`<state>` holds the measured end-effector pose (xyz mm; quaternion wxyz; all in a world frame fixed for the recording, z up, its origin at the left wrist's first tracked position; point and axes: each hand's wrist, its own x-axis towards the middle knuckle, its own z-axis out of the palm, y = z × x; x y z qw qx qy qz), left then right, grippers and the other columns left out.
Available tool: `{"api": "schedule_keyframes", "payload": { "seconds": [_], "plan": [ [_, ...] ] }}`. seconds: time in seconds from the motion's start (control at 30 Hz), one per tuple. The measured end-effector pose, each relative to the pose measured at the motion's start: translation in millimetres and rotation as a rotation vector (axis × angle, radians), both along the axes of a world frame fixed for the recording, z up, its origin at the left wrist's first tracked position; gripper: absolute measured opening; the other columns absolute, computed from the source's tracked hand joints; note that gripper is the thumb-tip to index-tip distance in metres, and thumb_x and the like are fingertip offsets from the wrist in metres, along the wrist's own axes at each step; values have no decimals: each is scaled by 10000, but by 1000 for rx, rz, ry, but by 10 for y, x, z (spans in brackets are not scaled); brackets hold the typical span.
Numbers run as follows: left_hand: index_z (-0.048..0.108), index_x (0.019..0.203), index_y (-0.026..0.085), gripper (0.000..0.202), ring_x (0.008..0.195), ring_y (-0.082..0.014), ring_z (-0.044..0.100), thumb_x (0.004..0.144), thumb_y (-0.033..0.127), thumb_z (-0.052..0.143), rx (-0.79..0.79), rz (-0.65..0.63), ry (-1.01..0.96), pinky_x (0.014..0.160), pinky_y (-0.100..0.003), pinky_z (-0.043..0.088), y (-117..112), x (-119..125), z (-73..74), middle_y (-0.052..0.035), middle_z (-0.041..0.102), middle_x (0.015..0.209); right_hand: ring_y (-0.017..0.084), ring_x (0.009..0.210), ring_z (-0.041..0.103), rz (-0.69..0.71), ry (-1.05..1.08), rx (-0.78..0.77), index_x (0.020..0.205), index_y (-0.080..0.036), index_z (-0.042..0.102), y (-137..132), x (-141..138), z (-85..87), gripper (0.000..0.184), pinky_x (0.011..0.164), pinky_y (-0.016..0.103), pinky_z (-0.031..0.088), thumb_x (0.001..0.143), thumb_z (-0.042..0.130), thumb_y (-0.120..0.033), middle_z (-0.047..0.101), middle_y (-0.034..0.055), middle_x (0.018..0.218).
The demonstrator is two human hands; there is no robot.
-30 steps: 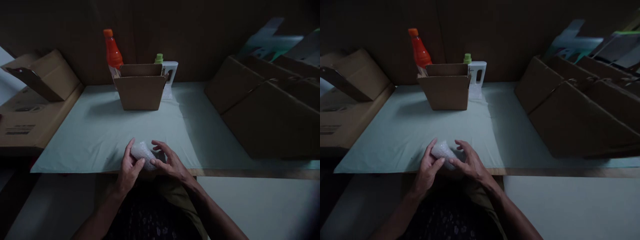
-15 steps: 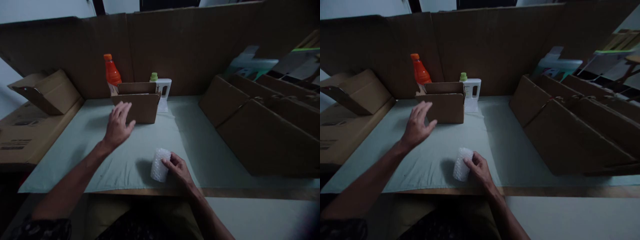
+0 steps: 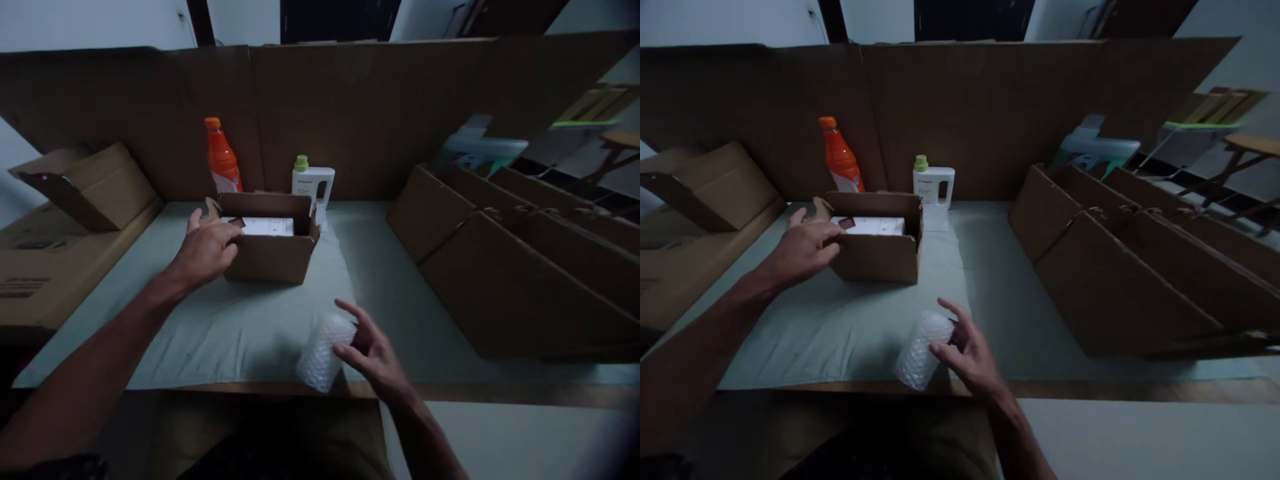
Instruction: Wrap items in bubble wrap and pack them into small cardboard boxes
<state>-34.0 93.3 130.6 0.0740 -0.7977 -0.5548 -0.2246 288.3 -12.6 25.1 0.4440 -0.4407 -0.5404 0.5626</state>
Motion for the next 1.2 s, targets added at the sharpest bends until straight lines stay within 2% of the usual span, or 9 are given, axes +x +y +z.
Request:
{"api": "schedule_keyframes", "payload": {
  "seconds": [0.2, 0.3, 0.4, 0.57, 0.63, 0.7, 0.77, 0.9, 1.2],
  "plan": [
    [693, 970, 261, 222, 877, -221, 704, 913, 162, 503, 177, -151, -66, 1232, -625, 212, -1183, 191, -29, -12, 751, 891, 153, 615, 584, -238, -81, 192, 977, -270, 680, -167, 372, 896, 383, 528, 251, 484, 687, 871, -429, 633, 10, 754],
    [681, 1035, 288, 203, 892, -218, 716, 935, 180, 542, 236, -120, -132, 1228, -614, 248, -1436, 169, -49, -2, 762, 930, 154, 628, 572, -383, -75, 348, 944, -278, 676, -86, 196, 1312, 345, 546, 274, 482, 688, 866, -409, 632, 12, 784],
    [674, 1053, 279, 153, 892, -226, 720, 942, 235, 579, 299, -46, -216, 1184, -619, 318, -1485, 63, -117, -11, 771, 964, 154, 645, 572, -453, -225, 549, 942, -246, 645, 166, -96, 1550, 318, 591, 293, 477, 719, 822, -388, 640, 8, 801],
    [675, 1043, 265, 193, 854, -190, 714, 956, 184, 523, 261, -53, -322, 1145, -546, 400, -1465, -15, -258, 6, 766, 927, 180, 663, 576, -400, -1116, 794, 799, -207, 605, 554, -531, 1605, 194, 628, 291, 396, 796, 691, -381, 637, 25, 712],
    [676, 1056, 261, 214, 858, -179, 711, 947, 155, 525, 268, -72, -352, 1148, -525, 402, -1473, -8, -288, 11, 759, 920, 213, 694, 612, -270, -1409, 756, 904, -194, 645, 587, -680, 1609, 161, 636, 299, 367, 818, 655, -330, 680, 56, 738],
    [675, 1071, 260, 231, 861, -175, 709, 939, 137, 531, 274, -87, -372, 1147, -513, 403, -1480, -1, -302, 13, 750, 913, 235, 695, 632, -130, -1595, 665, 1108, -192, 647, 577, -804, 1635, 289, 615, 300, 327, 833, 627, -277, 714, 72, 779],
    [671, 1083, 259, 241, 862, -175, 707, 938, 127, 531, 273, -97, -381, 1146, -513, 402, -1478, -3, -310, 11, 743, 909, 239, 690, 640, 9, -1688, 589, 1248, -215, 610, 559, -880, 1672, 408, 594, 298, 286, 841, 612, -249, 730, 71, 812],
    [674, 1082, 258, 239, 855, -180, 705, 935, 129, 535, 285, -95, -396, 1143, -516, 404, -1455, -3, -335, 7, 739, 907, 221, 708, 641, 172, -1666, 521, 1193, -240, 646, 539, -871, 1719, 340, 592, 289, 279, 854, 613, -257, 735, 50, 849],
    [661, 1093, 251, 234, 866, -183, 701, 942, 127, 533, 322, -85, -383, 1107, -503, 434, -1441, 11, -362, -3, 729, 923, 181, 765, 649, 212, -1609, 465, 1002, -231, 718, 698, -811, 1611, 161, 570, 256, 285, 870, 631, -263, 759, 23, 926]
  ]
}}
